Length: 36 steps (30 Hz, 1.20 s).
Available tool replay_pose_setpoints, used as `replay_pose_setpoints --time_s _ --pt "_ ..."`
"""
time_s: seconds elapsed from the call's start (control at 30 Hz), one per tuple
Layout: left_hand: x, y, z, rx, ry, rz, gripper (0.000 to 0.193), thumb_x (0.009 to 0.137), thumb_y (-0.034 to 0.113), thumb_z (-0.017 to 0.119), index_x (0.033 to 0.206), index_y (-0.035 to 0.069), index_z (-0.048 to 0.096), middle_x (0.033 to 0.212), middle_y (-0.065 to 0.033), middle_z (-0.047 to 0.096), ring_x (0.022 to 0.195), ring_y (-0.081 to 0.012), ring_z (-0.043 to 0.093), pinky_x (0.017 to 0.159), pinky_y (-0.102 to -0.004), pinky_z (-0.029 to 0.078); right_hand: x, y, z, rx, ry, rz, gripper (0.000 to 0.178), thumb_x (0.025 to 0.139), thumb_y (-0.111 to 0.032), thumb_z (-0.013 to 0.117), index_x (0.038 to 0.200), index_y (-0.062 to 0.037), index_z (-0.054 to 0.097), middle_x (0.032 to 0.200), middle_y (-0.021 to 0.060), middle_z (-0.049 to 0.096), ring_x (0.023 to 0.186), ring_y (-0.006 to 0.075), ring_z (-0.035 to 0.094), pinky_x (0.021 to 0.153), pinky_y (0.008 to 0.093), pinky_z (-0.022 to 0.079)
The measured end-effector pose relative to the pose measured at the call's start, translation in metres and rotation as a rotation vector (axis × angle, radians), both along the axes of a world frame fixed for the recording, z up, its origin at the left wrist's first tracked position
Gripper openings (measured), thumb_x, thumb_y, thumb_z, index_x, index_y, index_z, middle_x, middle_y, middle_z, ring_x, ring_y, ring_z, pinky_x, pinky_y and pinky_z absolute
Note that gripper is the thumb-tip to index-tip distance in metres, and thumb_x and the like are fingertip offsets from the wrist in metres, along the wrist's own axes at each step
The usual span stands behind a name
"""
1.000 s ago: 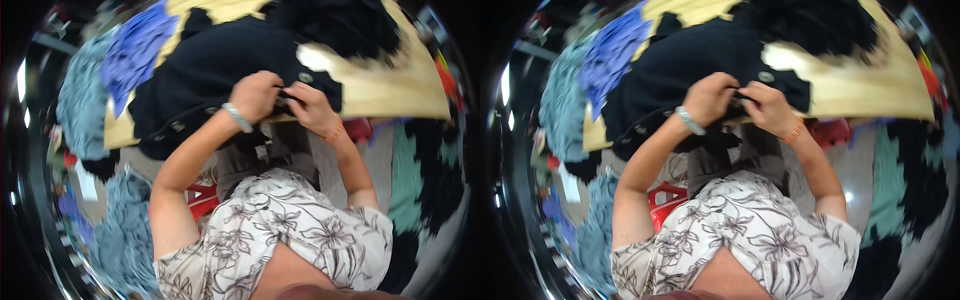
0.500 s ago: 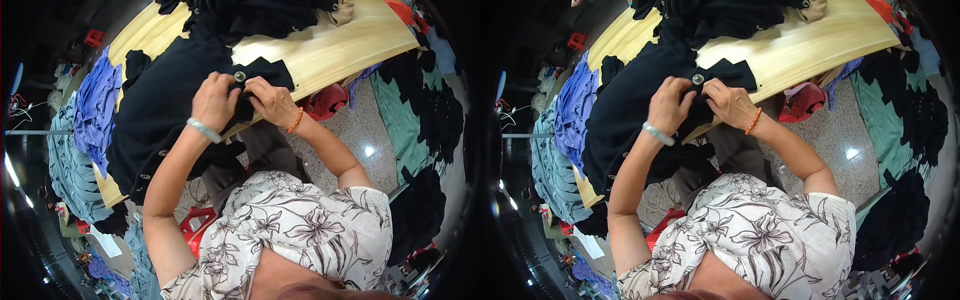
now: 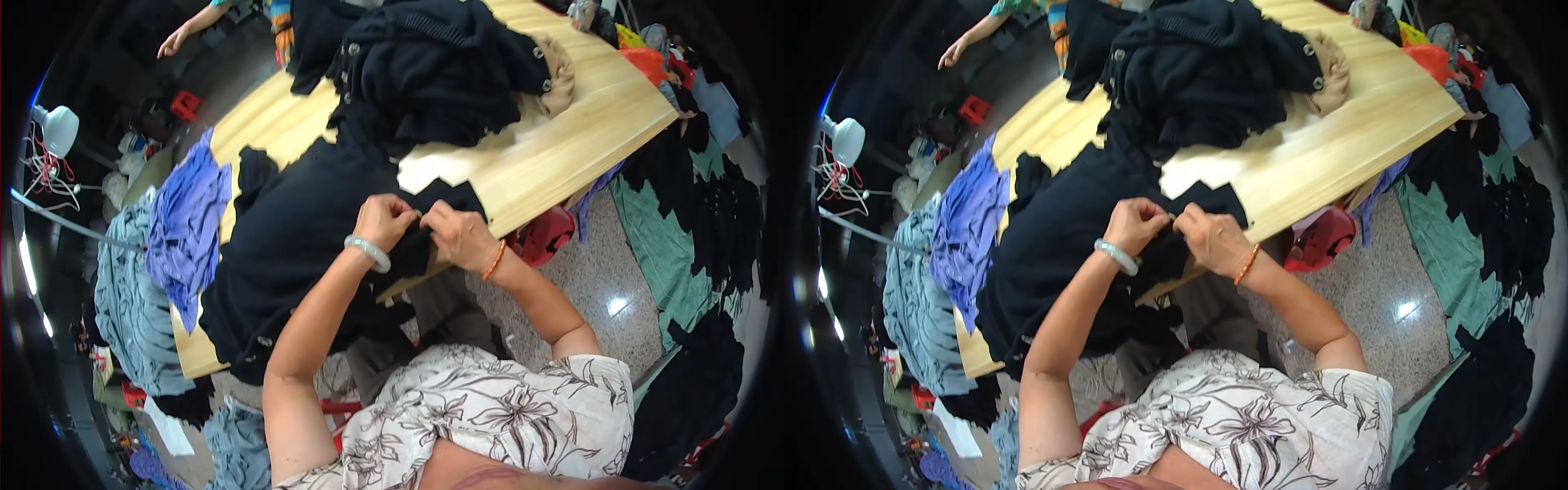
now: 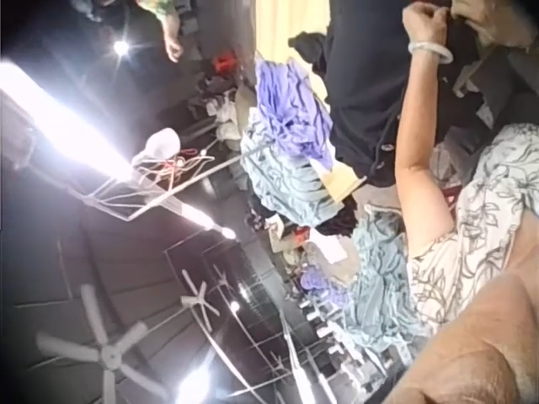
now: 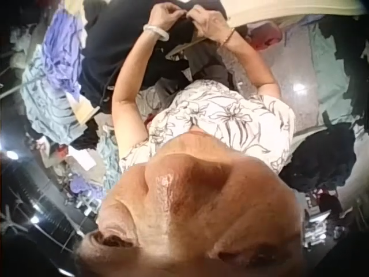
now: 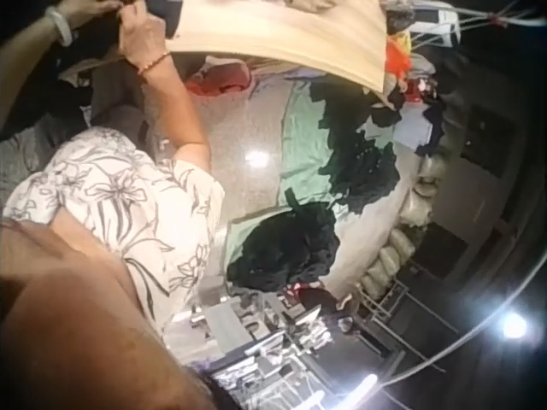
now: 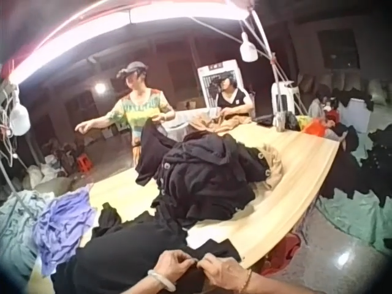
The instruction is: Inspecting and handling black garments with large metal eyelets on a production table.
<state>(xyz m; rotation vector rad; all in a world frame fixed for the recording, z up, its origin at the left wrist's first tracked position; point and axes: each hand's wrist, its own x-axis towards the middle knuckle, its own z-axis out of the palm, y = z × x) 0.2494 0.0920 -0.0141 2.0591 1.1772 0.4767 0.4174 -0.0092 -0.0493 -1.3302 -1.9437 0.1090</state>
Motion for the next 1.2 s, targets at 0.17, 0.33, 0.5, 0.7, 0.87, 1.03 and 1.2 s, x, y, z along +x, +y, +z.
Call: replay_pose_setpoints --time_s 0.17,0.33,0.5,0.7,0.87,1.03,1.2 --pt "0.004 -0.014 0.009 -0.207 -0.227 0.073 0.014 0.083 0.01 0.073 0.081 -0.004 0.071 0.069 -0.004 0.068 0.058 -0.0073 0.057 0.055 -0.0241 0.048 0.001 -0.006 0.015 0.02 -0.07 -0.011 0.026 0.074 -0.006 0.07 0.098 -0.0065 0.061 0.092 0.0085 0.057 0.077 0.0262 0.065 0.064 0.0353 0.055" --pt "0.006 -0.012 0.01 -0.244 -0.327 0.082 0.014 0.083 0.011 0.074 0.082 -0.003 0.071 0.07 -0.0032 0.068 0.059 -0.0059 0.057 0.055 -0.0221 0.047 -0.006 -0.01 0.032 -0.001 -0.093 -0.101 0.027 0.077 -0.006 0.071 0.102 -0.0077 0.061 0.092 0.0095 0.06 0.077 0.0271 0.067 0.064 0.0361 0.056" --pt "0.002 -0.005 0.017 -0.46 -0.379 0.072 0.014 0.088 0.016 0.074 0.085 0.002 0.071 0.07 0.0001 0.064 0.057 -0.0052 0.054 0.05 -0.0193 0.041 -0.01 -0.012 0.047 0.034 -0.007 -0.078 0.052 0.076 -0.003 0.07 0.125 0.0011 0.052 0.101 0.0196 0.06 0.092 0.0363 0.063 0.077 0.0415 0.054" --pt "-0.019 -0.02 0.015 -0.186 -0.332 -0.278 0.04 0.083 0.026 0.078 0.107 -0.005 0.068 0.09 -0.0081 0.07 0.073 -0.0136 0.064 0.065 -0.0264 0.052 -0.003 -0.002 0.04 -0.004 -0.003 0.064 0.044 0.074 -0.004 0.068 0.117 -0.0009 0.056 0.095 0.018 0.057 0.085 0.0376 0.061 0.074 0.0424 0.052" --pt "-0.01 -0.046 0.02 0.383 0.071 -0.166 0.018 0.081 0.014 0.063 0.093 0.004 0.07 0.097 -0.0157 0.063 0.097 -0.0343 0.062 0.086 -0.0427 0.052 0.003 -0.004 0.051 -0.104 0.034 0.178 0.03 0.082 0.0 0.061 0.112 -0.001 0.061 0.09 0.0181 0.058 0.082 0.035 0.059 0.069 0.0399 0.049" --pt "-0.013 -0.048 0.011 0.421 -0.017 -0.051 0.016 0.076 0.011 0.064 0.088 0.005 0.073 0.092 -0.0128 0.066 0.091 -0.0334 0.065 0.081 -0.0423 0.053 0.005 0.001 0.056 -0.14 -0.02 0.301 0.034 0.083 0.011 0.052 0.115 0.0033 0.058 0.096 0.0212 0.058 0.09 0.0386 0.059 0.08 0.0408 0.048" --pt "-0.016 -0.05 0.01 0.471 -0.068 -0.038 0.016 0.073 0.009 0.065 0.087 0.004 0.072 0.09 -0.0121 0.067 0.088 -0.0338 0.066 0.075 -0.0413 0.051 0.007 0.006 0.053 -0.166 -0.009 0.318 0.029 0.08 0.014 0.049 0.105 0.004 0.056 0.093 0.0206 0.055 0.085 0.0392 0.057 0.074 0.037 0.047"
